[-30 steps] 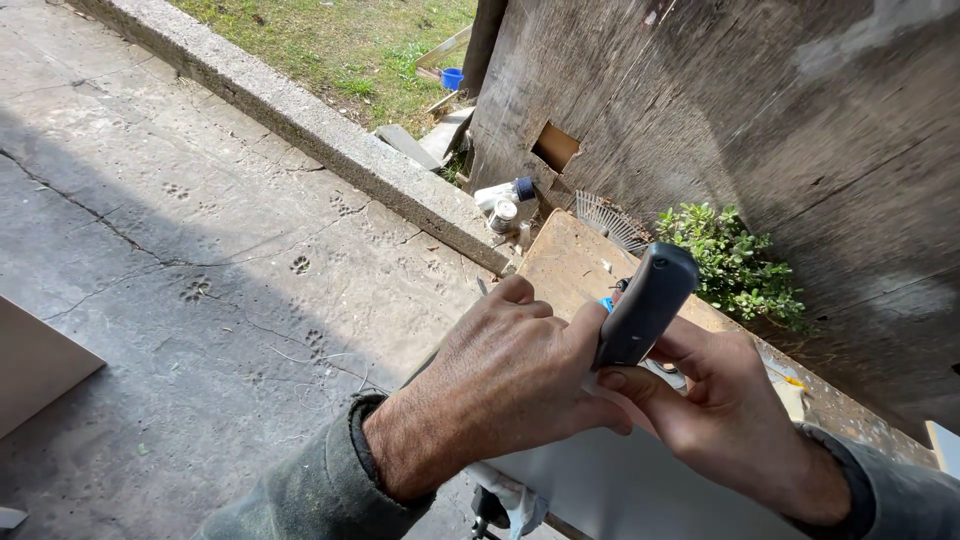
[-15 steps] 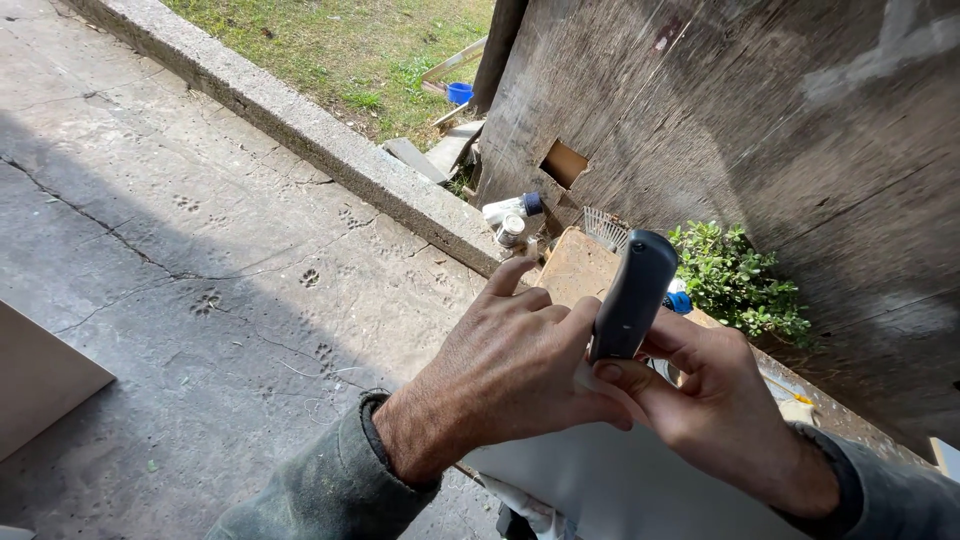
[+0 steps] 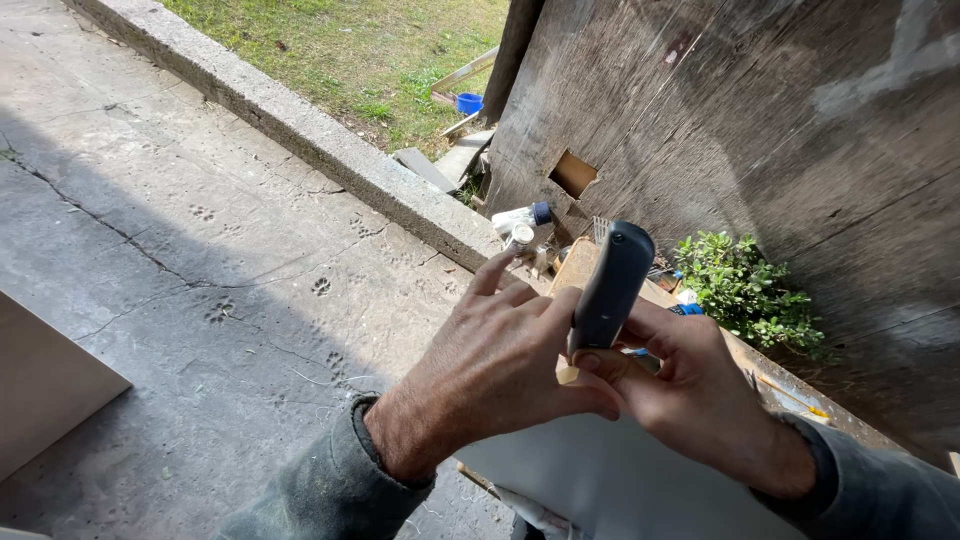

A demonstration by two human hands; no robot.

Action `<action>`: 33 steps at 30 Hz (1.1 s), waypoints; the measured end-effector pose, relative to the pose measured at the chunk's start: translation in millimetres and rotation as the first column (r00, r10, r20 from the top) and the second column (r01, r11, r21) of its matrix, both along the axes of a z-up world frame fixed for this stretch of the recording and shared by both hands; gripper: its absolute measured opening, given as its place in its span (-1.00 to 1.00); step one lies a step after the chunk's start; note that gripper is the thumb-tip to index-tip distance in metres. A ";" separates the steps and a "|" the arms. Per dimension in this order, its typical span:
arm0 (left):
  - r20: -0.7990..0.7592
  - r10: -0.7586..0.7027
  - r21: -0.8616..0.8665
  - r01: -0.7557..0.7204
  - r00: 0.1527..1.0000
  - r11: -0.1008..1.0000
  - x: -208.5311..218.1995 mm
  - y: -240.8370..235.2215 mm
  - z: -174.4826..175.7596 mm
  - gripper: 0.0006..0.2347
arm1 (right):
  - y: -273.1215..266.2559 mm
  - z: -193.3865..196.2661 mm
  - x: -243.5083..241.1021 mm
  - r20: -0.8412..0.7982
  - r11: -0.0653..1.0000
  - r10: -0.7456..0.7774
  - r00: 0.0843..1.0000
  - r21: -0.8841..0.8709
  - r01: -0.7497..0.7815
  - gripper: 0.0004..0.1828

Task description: The person uses a handheld utility knife to trim the edge of a white rectangular board. They then use a sanding block to smooth the edges and surface of the board, repeatedly flipping and repositioning the board on the workbench.

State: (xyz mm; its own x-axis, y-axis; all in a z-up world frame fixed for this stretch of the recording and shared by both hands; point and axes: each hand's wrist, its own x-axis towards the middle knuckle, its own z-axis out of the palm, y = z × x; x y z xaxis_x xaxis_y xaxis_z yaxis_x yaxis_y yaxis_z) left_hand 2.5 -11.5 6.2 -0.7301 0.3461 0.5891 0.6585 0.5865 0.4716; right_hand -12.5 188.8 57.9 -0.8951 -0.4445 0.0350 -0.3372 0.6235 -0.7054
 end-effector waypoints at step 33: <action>0.305 -0.294 -0.262 0.376 0.906 0.889 59.9 224.0 23.4 -0.79 | 279.4 -16.5 152.6 -0.122 0.855 -0.477 0.870 -0.292 0.428 -0.78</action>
State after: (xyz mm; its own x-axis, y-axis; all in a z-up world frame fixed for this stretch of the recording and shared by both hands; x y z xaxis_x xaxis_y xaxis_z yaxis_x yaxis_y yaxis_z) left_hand 62.4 212.5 29.6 -0.6455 0.7296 0.2259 0.7258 0.4938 0.4789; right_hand 140.2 468.2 41.4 -0.9609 0.0539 0.2716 -0.1981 0.5518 -0.8101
